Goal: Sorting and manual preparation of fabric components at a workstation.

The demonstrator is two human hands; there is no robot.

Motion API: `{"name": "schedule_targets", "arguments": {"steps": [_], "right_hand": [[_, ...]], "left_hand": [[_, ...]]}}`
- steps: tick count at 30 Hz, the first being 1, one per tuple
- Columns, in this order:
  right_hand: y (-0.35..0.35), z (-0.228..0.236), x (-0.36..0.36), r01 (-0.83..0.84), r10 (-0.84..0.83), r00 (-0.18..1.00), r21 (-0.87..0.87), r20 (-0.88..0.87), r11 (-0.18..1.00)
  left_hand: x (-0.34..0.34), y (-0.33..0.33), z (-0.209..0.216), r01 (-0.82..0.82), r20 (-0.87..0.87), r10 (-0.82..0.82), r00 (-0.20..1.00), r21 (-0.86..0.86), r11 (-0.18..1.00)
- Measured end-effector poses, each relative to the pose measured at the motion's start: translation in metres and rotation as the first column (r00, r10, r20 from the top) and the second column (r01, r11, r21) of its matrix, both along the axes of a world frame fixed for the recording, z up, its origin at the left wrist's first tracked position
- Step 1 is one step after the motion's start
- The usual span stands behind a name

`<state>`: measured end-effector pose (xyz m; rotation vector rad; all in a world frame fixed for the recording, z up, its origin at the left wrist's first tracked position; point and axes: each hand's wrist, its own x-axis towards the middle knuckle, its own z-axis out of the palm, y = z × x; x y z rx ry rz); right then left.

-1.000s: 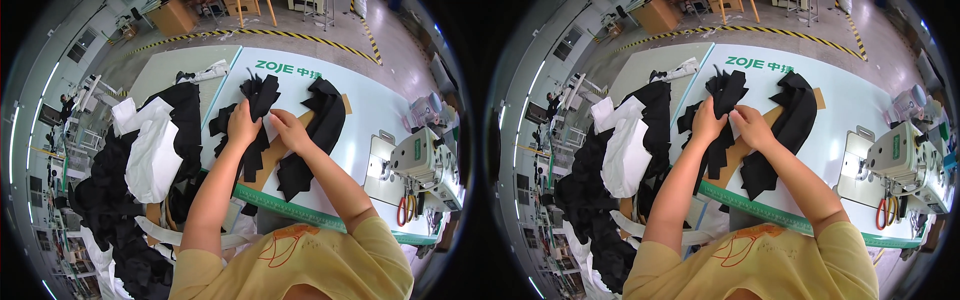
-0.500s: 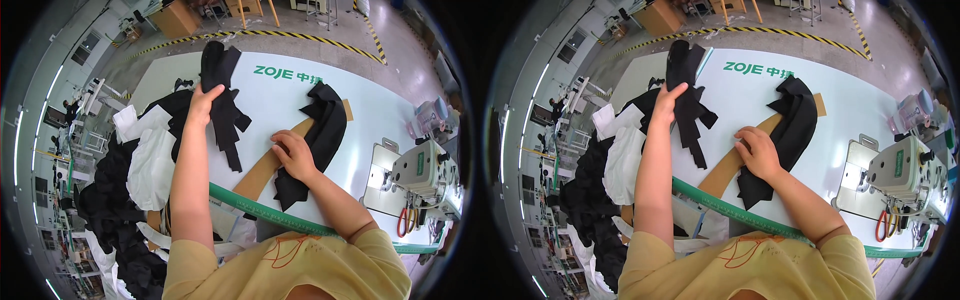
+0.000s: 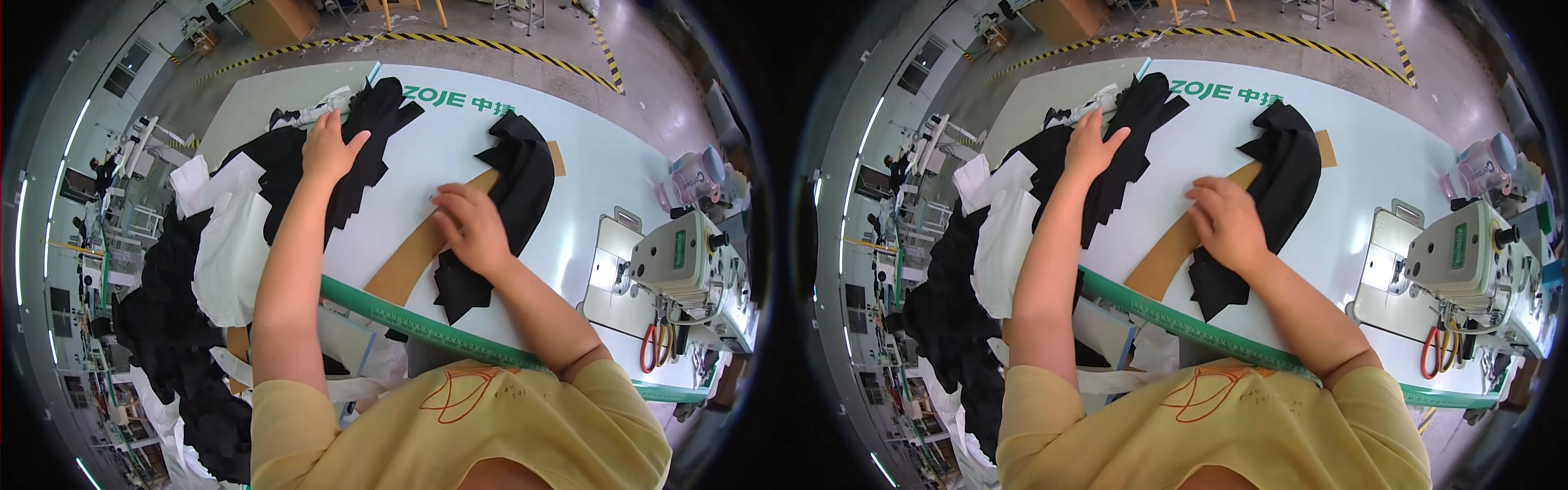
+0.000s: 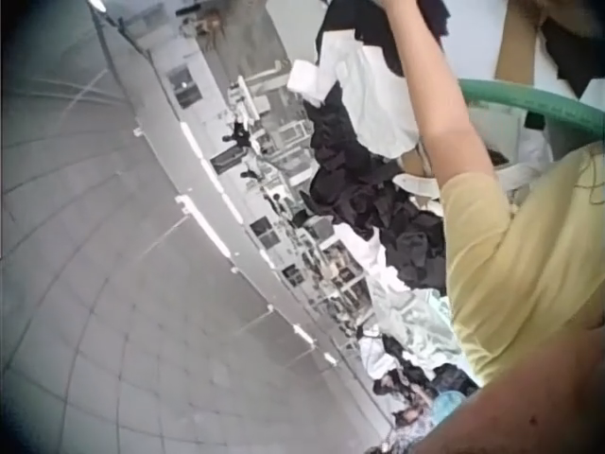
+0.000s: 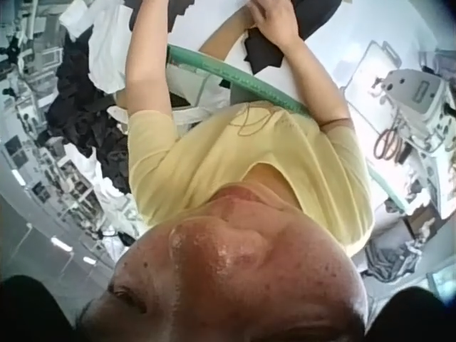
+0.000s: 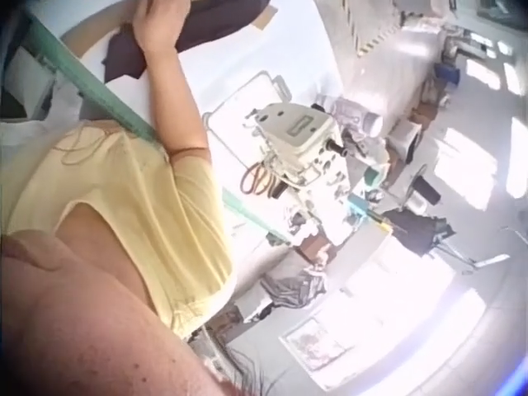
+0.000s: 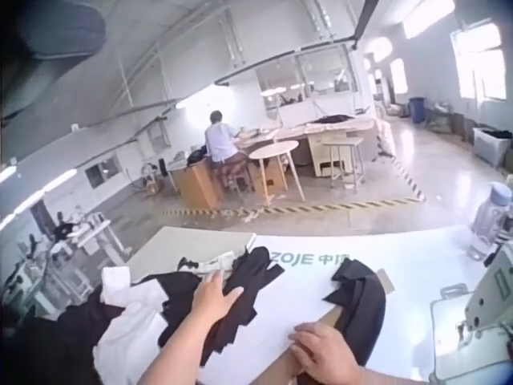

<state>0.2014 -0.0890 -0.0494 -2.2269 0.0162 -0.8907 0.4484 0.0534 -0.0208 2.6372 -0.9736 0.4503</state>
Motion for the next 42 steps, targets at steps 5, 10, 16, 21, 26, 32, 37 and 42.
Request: {"name": "schedule_targets", "arguments": {"steps": [5,10,16,21,26,32,37,42], "right_hand": [[-0.05,0.011,-0.018,0.521,-0.539,0.841,-0.332,0.044,0.787],[-0.023,-0.03,-0.014,0.282,-0.45,0.848,-0.481,-0.28,0.83],[-0.01,-0.046,0.074,0.281,-0.486,0.826,-0.54,-0.284,0.794],[-0.046,-0.057,0.131,0.294,-0.427,0.867,-0.428,-0.258,0.855],[0.015,-0.02,0.101,0.124,-0.102,0.985,-0.162,0.137,0.979],[0.166,0.012,0.004,-0.657,0.65,0.742,0.013,-0.166,0.754],[0.219,0.001,-0.033,-0.643,0.599,0.753,-0.11,-0.274,0.758],[0.221,-0.01,-0.025,-0.578,0.543,0.785,-0.036,-0.297,0.815]], "left_hand": [[-0.054,0.097,0.053,0.163,-0.12,-0.167,0.979,-0.041,0.986],[-0.129,0.175,0.11,0.137,-0.344,-0.16,0.925,-0.089,0.987],[-0.214,0.213,0.142,0.103,-0.292,-0.142,0.946,-0.147,0.984],[-0.269,0.279,0.16,-0.116,-0.132,0.097,0.986,-0.143,0.983],[-0.32,0.332,0.14,-0.383,-0.184,0.357,0.916,-0.131,0.915],[-0.301,0.307,0.07,-0.311,-0.236,0.284,0.929,-0.087,0.946],[-0.257,0.259,0.034,-0.427,-0.139,0.439,0.888,0.11,0.898],[-0.257,0.257,0.007,-0.327,0.093,0.315,0.945,0.187,0.926]]}}
